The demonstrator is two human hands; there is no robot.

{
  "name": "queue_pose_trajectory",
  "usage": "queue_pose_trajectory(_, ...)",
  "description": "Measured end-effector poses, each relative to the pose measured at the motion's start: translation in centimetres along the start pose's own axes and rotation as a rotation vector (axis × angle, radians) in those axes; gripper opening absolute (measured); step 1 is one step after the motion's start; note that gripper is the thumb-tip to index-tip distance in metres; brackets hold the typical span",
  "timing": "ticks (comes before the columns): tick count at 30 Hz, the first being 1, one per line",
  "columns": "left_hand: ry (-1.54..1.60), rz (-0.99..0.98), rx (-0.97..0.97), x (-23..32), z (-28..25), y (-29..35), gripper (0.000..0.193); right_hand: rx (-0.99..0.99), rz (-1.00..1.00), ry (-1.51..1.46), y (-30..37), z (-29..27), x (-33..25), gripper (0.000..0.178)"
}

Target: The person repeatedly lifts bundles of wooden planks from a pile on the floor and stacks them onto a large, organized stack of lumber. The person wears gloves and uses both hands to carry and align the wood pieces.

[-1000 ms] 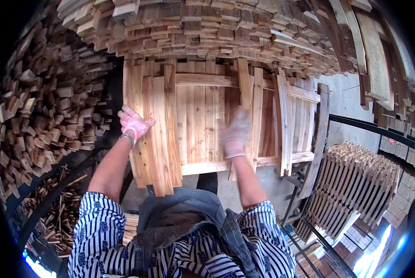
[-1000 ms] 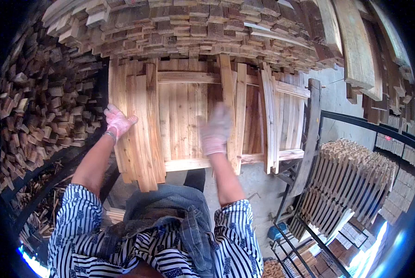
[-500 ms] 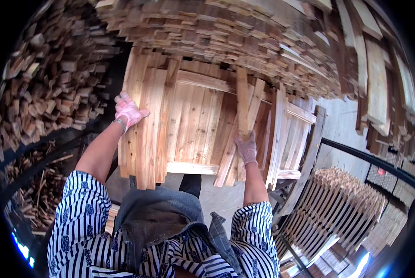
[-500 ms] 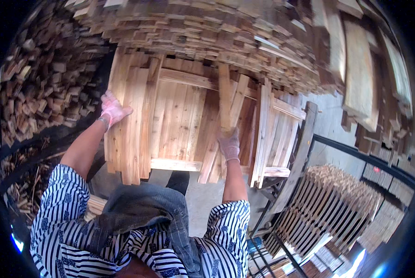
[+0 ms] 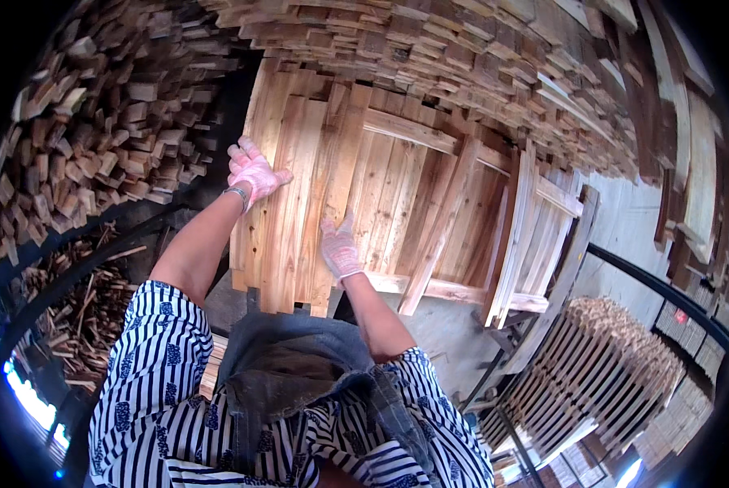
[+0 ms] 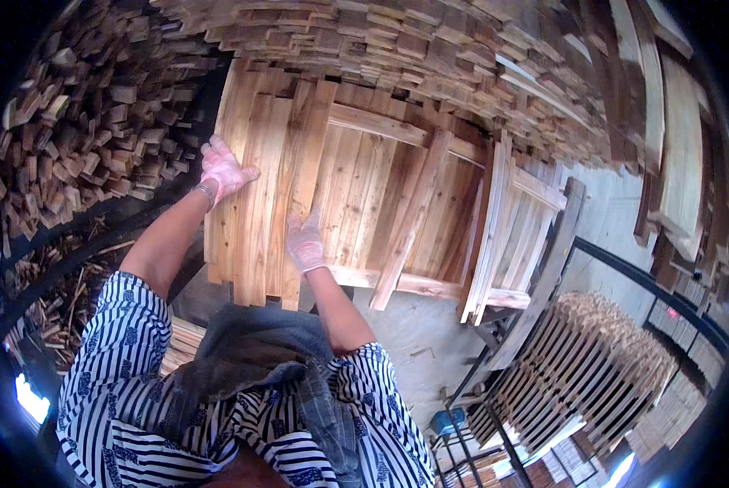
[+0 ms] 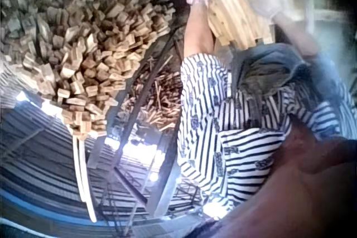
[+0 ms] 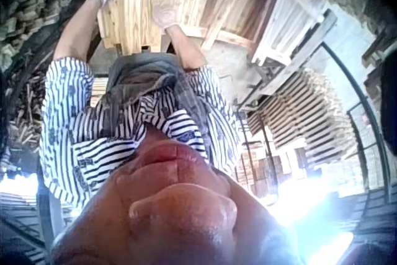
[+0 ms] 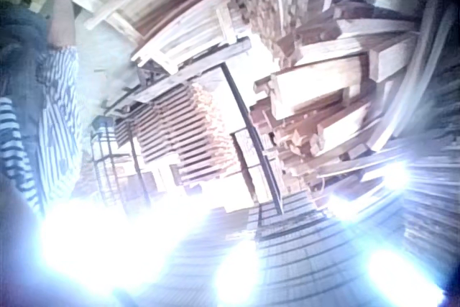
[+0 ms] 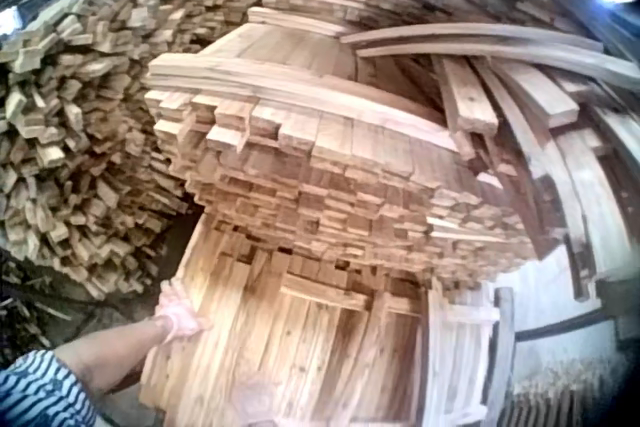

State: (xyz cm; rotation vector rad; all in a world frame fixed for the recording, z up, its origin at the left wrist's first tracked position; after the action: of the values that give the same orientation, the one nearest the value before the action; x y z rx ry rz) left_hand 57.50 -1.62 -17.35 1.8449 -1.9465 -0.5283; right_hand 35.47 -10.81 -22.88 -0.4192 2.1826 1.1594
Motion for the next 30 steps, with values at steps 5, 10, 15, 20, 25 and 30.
queue_pose_trajectory(5,-0.03,0.026,0.041,-1.4,0.8,-0.7,0.123,0.455,-0.351,0.737,-1.2,-7.2,2.3,0.077)
queue_pose_trajectory(10,0.034,0.012,-0.036,-0.9,0.0,0.1,0.127,0.528,0.111,0.644,-1.1,-19.4,2.5,0.077)
queue_pose_trajectory(15,-0.002,0.007,0.045,-0.2,-0.1,-0.6,0.126,0.457,-0.392,0.936,-1.9,-16.9,3.4,0.075)
queue_pose_trajectory(20,0.021,0.082,0.033,-0.3,0.6,-0.7,0.125,0.389,-0.256,0.466,-2.8,-6.1,-1.2,0.078)
queue_pose_trajectory(25,0.061,0.024,0.023,-1.2,1.7,-1.3,0.128,-0.103,-0.142,0.148,-1.6,-10.0,-5.1,0.087)
queue_pose_trajectory(30,0.088,0.018,-0.01,-1.3,0.9,-0.8,0.127,0.877,-0.085,0.737,-4.1,-30.9,6.7,0.095)
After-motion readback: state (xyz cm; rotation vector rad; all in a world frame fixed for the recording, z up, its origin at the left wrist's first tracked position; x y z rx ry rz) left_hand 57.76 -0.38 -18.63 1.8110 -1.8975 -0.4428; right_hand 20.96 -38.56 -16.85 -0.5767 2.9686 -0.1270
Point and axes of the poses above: each hand's wrist, its own y-axis away from the middle knuckle, its own z-axis out of the palm, x = y × z, the point moved 4 cm from there along -y, towards the middle knuckle, and after that the axes turned 6 degrees about x, right-handed, at the moved point
